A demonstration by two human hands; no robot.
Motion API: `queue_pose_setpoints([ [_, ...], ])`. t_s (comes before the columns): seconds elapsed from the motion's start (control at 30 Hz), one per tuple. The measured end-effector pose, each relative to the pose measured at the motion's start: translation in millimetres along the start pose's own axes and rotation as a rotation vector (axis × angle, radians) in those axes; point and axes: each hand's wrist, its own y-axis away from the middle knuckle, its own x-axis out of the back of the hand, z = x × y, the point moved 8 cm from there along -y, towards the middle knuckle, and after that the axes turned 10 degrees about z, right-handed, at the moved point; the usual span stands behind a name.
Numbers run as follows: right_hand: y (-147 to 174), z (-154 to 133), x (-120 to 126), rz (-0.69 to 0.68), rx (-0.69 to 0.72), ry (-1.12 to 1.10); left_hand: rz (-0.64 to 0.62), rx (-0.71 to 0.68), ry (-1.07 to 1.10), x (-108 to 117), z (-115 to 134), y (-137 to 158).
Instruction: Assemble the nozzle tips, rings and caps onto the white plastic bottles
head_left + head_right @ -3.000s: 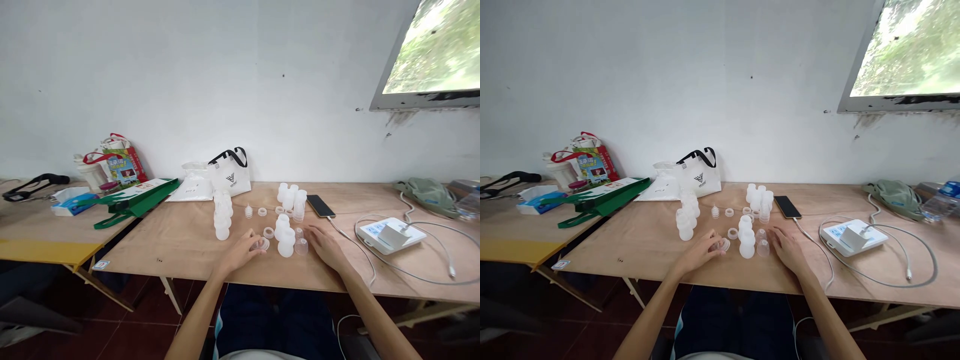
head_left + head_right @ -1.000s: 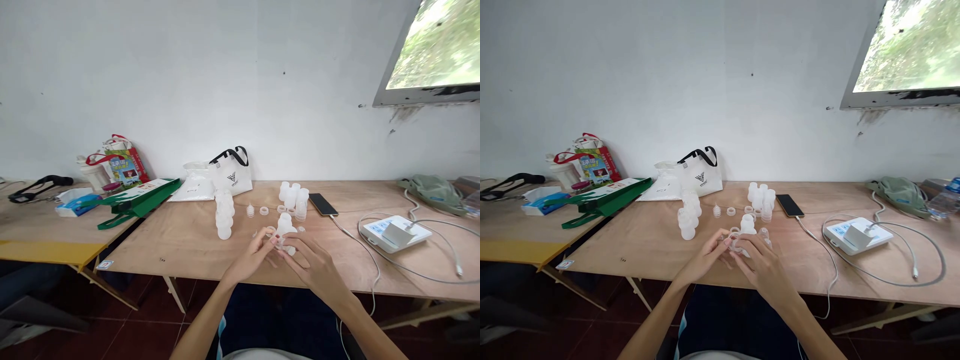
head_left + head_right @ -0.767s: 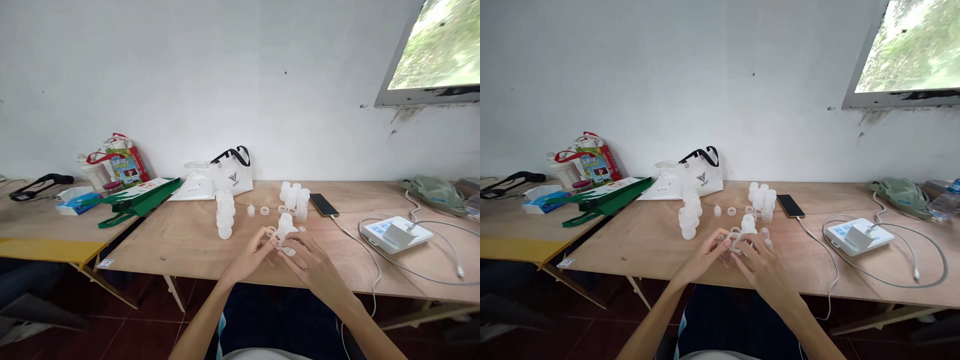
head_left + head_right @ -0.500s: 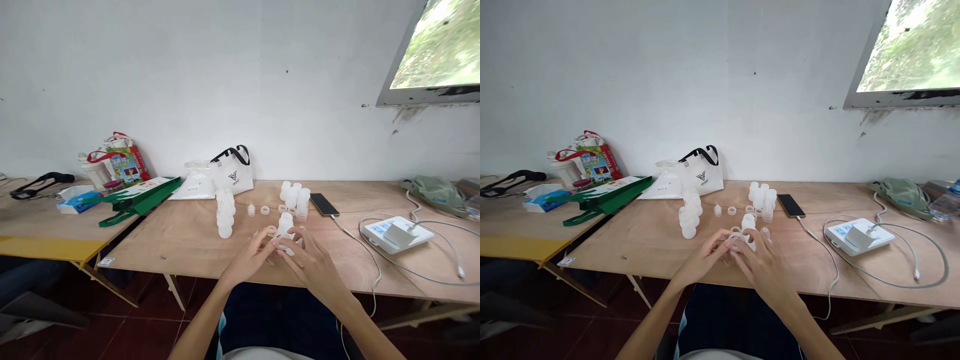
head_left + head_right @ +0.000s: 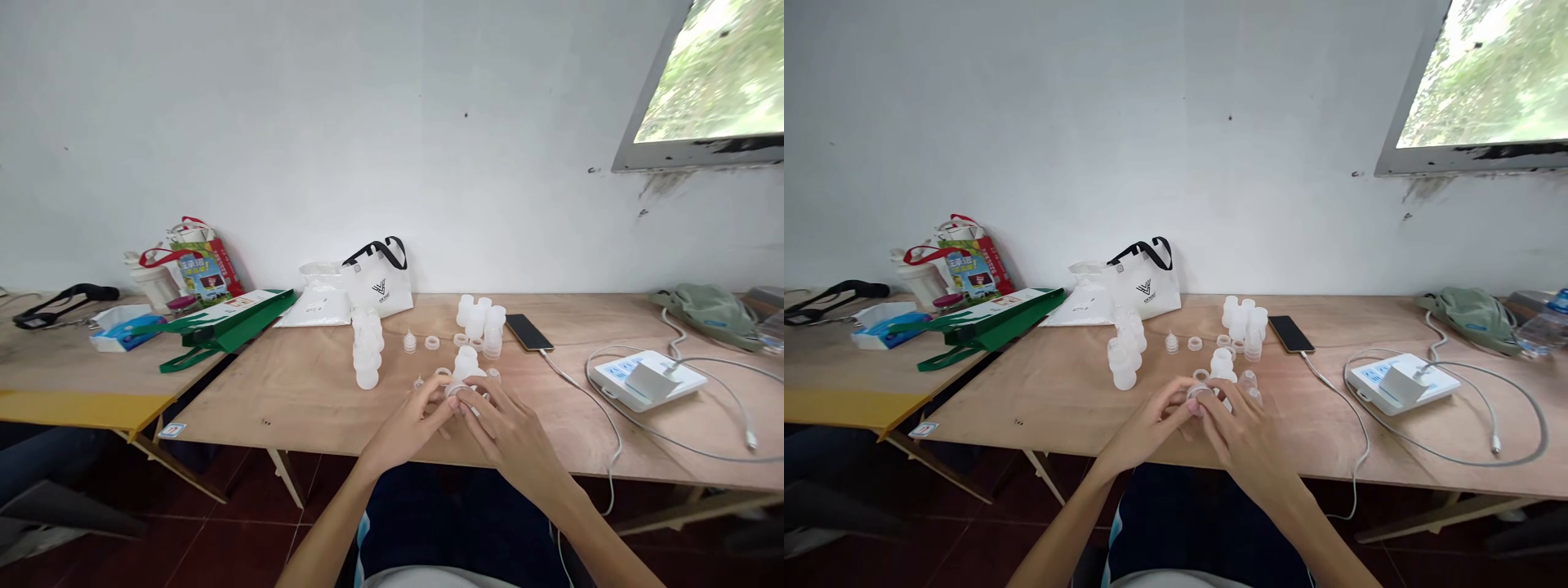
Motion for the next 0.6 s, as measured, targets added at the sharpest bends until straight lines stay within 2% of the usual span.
queue_pose_setpoints([
  [0.13, -1.2, -1.1, 1.9, 0.000, -0.022, -0.031, 0.046, -0.020, 0.015, 5.2, -0.8, -2.5],
  [0.3, -0.4, 5.4, 5.9, 0.052, -0.195, -0.199, 0.076, -0.074, -0.015, 9.8, 2.7, -1.8],
  [0.47, 2.3, 7.8, -0.2, -0.005, -0.327, -0.353, 0.039, -0.053, -0.010, 3.6, 5.0, 0.7],
  [0.6, 3.2, 8.4, -2.8, -0.013, -0.369, -0.396, 0.106, -0.044, -0.040, 5.7, 2.4, -0.2],
])
